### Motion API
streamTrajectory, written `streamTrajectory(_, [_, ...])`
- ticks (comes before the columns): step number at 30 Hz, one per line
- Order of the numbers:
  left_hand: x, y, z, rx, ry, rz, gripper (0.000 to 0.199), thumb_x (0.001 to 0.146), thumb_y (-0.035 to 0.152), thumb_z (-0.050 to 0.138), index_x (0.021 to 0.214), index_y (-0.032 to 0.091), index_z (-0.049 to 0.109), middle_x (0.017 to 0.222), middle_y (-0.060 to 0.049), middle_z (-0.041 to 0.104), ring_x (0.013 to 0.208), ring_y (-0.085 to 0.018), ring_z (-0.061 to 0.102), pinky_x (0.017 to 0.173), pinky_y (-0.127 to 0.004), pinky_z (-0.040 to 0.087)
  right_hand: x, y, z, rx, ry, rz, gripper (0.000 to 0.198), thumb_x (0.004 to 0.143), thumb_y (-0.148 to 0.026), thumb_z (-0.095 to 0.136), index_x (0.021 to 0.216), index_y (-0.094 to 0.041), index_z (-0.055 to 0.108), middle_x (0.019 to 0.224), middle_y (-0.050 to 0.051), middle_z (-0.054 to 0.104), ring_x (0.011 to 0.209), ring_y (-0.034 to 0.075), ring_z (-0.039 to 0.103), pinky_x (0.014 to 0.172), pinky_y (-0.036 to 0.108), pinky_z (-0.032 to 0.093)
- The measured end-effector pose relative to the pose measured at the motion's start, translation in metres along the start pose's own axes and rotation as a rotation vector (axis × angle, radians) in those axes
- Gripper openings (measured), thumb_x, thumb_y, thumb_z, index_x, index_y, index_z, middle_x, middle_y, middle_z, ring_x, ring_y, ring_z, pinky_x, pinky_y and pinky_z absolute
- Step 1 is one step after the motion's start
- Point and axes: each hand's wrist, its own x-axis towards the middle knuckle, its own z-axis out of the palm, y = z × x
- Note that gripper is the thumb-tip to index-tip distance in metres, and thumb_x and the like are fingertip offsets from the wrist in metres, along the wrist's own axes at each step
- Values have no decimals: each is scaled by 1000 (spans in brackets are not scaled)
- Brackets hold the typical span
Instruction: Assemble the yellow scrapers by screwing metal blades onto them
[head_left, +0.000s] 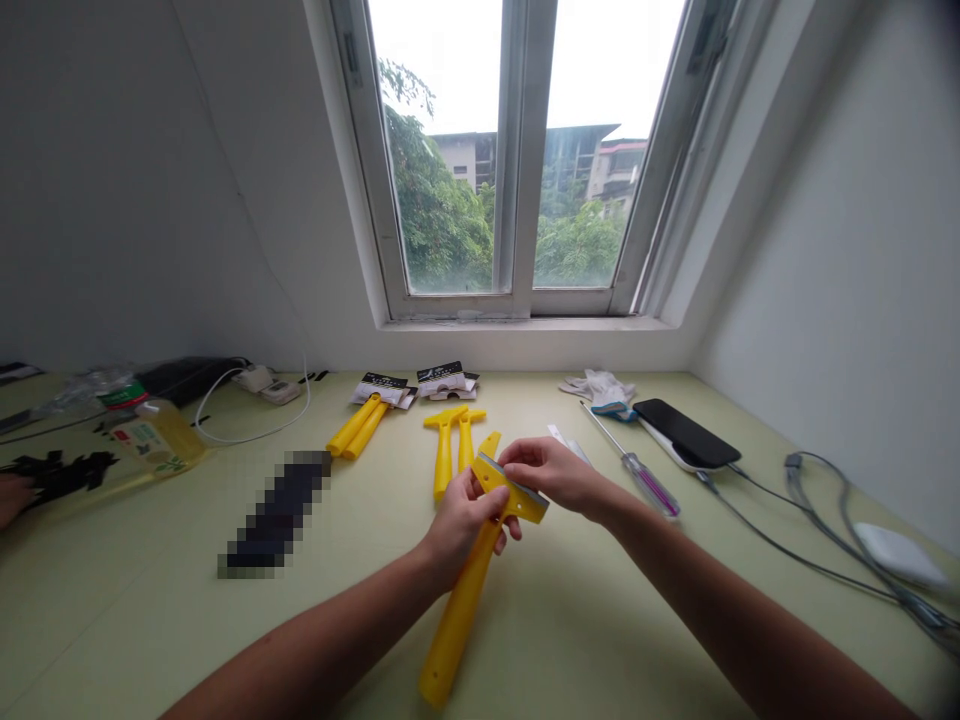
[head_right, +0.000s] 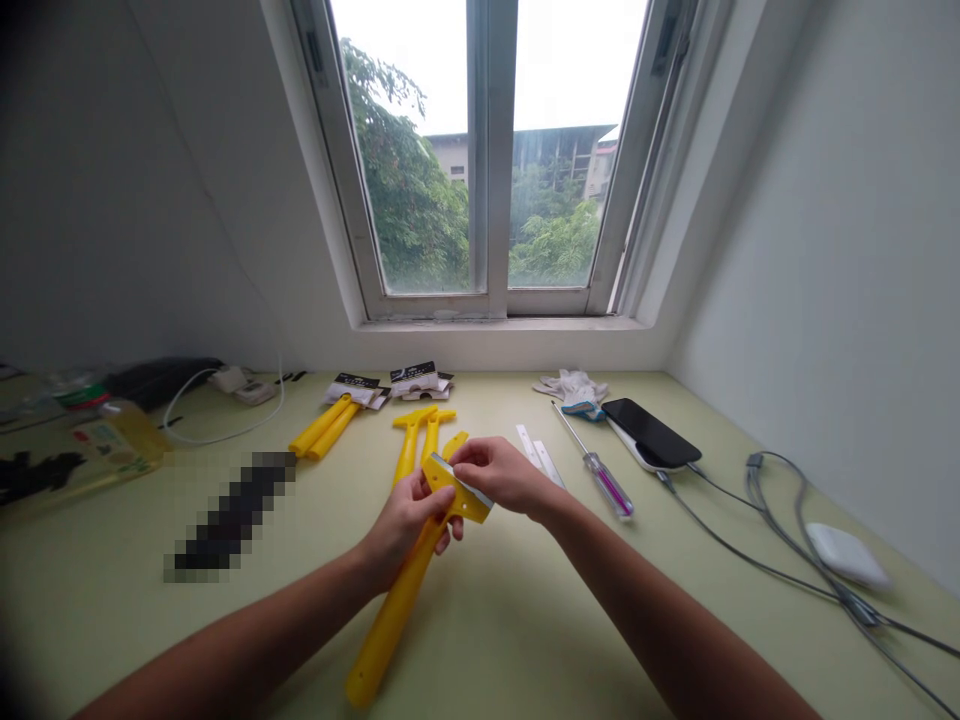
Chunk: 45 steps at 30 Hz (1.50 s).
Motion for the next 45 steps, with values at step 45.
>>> streamTrajectory(45, [-5, 5, 1, -62, -149, -109, 29, 76, 21, 63, 99, 17, 47, 78, -2, 54, 58, -9, 51, 41, -17, 37, -17, -30, -14, -128, -164, 85, 19, 80, -32, 55, 83, -13, 58, 68, 0, 58, 56, 10, 57, 48, 21, 49])
